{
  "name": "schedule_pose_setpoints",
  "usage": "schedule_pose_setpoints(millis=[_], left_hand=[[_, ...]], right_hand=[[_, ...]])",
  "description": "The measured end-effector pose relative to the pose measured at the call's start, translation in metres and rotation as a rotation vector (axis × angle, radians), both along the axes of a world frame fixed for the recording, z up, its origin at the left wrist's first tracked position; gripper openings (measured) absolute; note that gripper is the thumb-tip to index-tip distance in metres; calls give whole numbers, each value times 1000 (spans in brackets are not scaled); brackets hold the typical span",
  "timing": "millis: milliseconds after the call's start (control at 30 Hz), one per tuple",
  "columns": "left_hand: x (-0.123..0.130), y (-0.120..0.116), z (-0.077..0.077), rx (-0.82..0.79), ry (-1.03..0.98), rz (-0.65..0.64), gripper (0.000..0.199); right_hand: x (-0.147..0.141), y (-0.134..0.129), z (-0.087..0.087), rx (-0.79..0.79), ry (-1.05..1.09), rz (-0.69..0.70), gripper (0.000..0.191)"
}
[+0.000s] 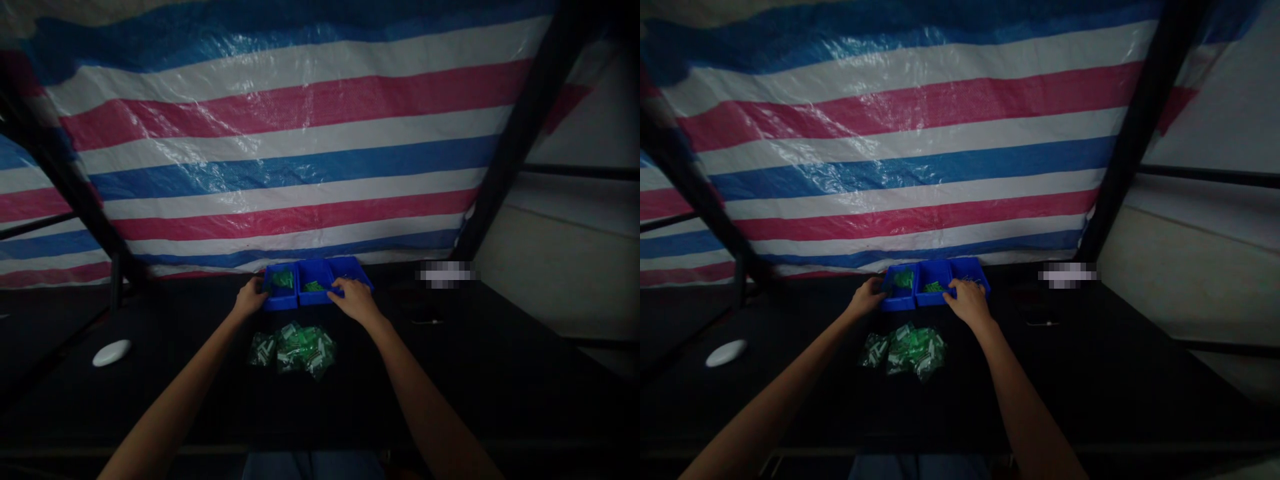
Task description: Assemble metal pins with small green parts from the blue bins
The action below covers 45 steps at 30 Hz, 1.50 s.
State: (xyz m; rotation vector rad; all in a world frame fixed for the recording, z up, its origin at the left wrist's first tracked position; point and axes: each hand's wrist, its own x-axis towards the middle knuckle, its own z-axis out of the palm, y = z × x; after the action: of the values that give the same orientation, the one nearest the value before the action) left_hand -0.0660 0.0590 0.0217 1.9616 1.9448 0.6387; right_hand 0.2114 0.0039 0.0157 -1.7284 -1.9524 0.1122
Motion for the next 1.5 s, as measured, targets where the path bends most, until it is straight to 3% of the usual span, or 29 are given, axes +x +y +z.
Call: schedule_pose_setpoints(millis=[167, 300, 500, 667, 867, 967, 1067, 1167, 1267, 1500], left_hand=[[3, -12, -1, 171, -142, -69, 45], [-4, -39, -1, 332, -221, -73, 45], [-30, -89, -9, 52, -14, -252, 37], [-38, -105, -10, 32, -13, -352, 27], [-27, -96, 13, -118, -402, -306, 28], [-7, -84, 30, -41, -547, -350, 25], [25, -68, 37, 49, -676, -331, 27], [60, -51, 35, 121, -805, -334, 30], [86, -40, 27, 122, -912, -331, 30], [100, -37, 5, -1, -1210, -244, 37]], right_hand=[[2, 0, 0, 33, 14, -9, 23], [3, 0, 2, 107, 69, -46, 23], [-7, -5, 7, 275, 161, -97, 23], [-23, -11, 4, 277, 161, -9, 18], [-30, -6, -3, 246, 345, 116, 17], [-29, -2, -3, 216, 603, 231, 22], [-29, 1, -1, 80, 803, 355, 26], [-30, 2, -2, -73, 924, 454, 29], [-29, 5, -3, -124, 1024, 454, 27], [-21, 7, -2, -220, 1155, 375, 27]])
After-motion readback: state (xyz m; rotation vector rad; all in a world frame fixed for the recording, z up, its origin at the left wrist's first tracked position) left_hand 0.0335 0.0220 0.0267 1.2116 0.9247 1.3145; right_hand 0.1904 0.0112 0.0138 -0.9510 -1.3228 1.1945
